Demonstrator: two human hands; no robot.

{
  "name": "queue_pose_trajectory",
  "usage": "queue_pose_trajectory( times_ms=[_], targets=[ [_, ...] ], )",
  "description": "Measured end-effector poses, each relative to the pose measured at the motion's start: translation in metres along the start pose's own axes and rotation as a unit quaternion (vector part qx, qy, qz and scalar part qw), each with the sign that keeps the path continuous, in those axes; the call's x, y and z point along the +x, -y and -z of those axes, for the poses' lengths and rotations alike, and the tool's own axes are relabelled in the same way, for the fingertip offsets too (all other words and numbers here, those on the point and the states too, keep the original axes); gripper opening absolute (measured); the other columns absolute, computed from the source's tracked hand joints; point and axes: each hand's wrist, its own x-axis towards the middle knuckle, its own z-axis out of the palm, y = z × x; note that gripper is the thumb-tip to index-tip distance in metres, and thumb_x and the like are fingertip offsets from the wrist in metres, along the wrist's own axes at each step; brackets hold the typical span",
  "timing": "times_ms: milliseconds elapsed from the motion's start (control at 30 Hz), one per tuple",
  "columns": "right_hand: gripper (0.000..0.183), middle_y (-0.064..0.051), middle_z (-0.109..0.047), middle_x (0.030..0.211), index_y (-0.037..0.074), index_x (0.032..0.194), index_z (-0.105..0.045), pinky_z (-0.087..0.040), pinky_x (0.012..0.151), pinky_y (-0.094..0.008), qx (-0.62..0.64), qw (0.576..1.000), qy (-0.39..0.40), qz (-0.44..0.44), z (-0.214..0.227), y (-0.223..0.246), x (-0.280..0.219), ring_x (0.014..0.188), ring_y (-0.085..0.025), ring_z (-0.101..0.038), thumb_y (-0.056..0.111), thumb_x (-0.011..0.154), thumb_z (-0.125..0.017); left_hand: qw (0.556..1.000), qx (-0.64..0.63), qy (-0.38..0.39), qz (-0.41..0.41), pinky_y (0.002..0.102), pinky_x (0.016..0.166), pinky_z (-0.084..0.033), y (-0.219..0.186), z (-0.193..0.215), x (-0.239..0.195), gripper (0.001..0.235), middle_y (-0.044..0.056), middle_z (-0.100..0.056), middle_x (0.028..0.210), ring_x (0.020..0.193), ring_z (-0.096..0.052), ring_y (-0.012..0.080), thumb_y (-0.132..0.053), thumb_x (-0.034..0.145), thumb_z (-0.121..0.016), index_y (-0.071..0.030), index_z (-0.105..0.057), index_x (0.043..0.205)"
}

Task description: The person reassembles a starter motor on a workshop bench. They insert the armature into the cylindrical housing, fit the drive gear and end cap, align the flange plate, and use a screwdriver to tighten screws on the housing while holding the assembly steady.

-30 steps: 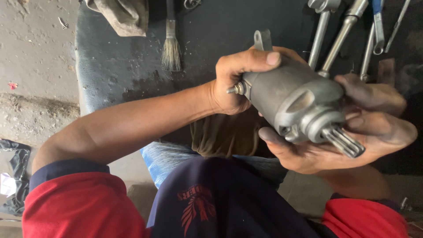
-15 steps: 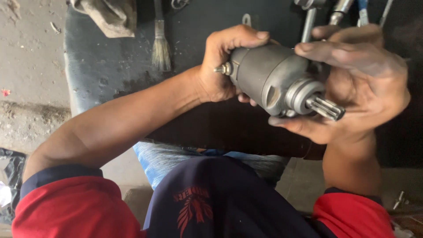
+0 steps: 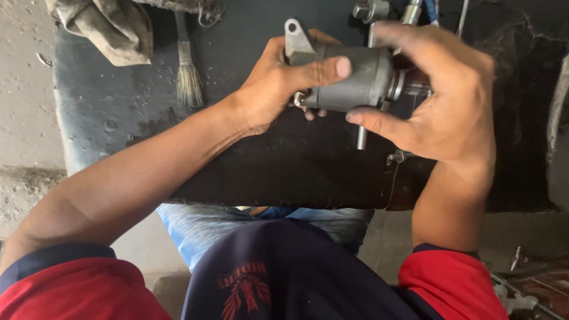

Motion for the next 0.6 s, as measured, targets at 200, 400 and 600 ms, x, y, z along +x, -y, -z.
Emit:
queue_pose_trajectory(
  times_ms=[200, 400, 600],
  targets=[
    [0.068, -0.022, -0.070, 0.108, -0.010, 0.115, -0.069, -0.062, 0.084, -0.038, -0.081, 0.996, 0.045, -0.007, 0.004, 0.016, 0.006, 0.096, -0.032, -0.074, 0.026, 0.065, -0.099, 0.999, 0.034, -0.011, -0.012, 0.027, 0.044, -0.056, -0.002, 0.001, 0.001, 0.050, 0.013, -0.072, 0.080, 0.056, -0.069, 0.0168, -0.038, 0.085, -0.080, 0.004, -0.069, 0.111],
    [0.072, -0.020, -0.063, 0.127, 0.002, 0.131, -0.070, -0.064, 0.093, -0.038, -0.082, 0.996, 0.032, 0.026, 0.002, 0.017, -0.008, 0.111, -0.030, -0.070, 0.018, 0.068, -0.100, 1.000, 0.012, -0.013, 0.011, 0.027, 0.040, -0.052, -0.003, 0.006, 0.001, 0.051, 0.014, -0.071, 0.075, 0.051, -0.067, 0.0179, -0.040, 0.085, -0.078, 0.007, -0.070, 0.104],
    [0.064, -0.016, -0.059, 0.135, 0.006, 0.136, -0.062, -0.060, 0.097, -0.035, -0.006, 1.000, 0.016, 0.010, 0.034, -0.001, -0.020, 0.121, -0.028, -0.066, 0.018, 0.083, -0.095, 0.999, -0.020, 0.005, 0.041, 0.026, 0.040, -0.050, -0.004, 0.024, 0.005, 0.055, 0.016, -0.071, 0.078, 0.053, -0.066, 0.0187, -0.046, 0.087, -0.072, 0.006, -0.069, 0.107]
  ],
)
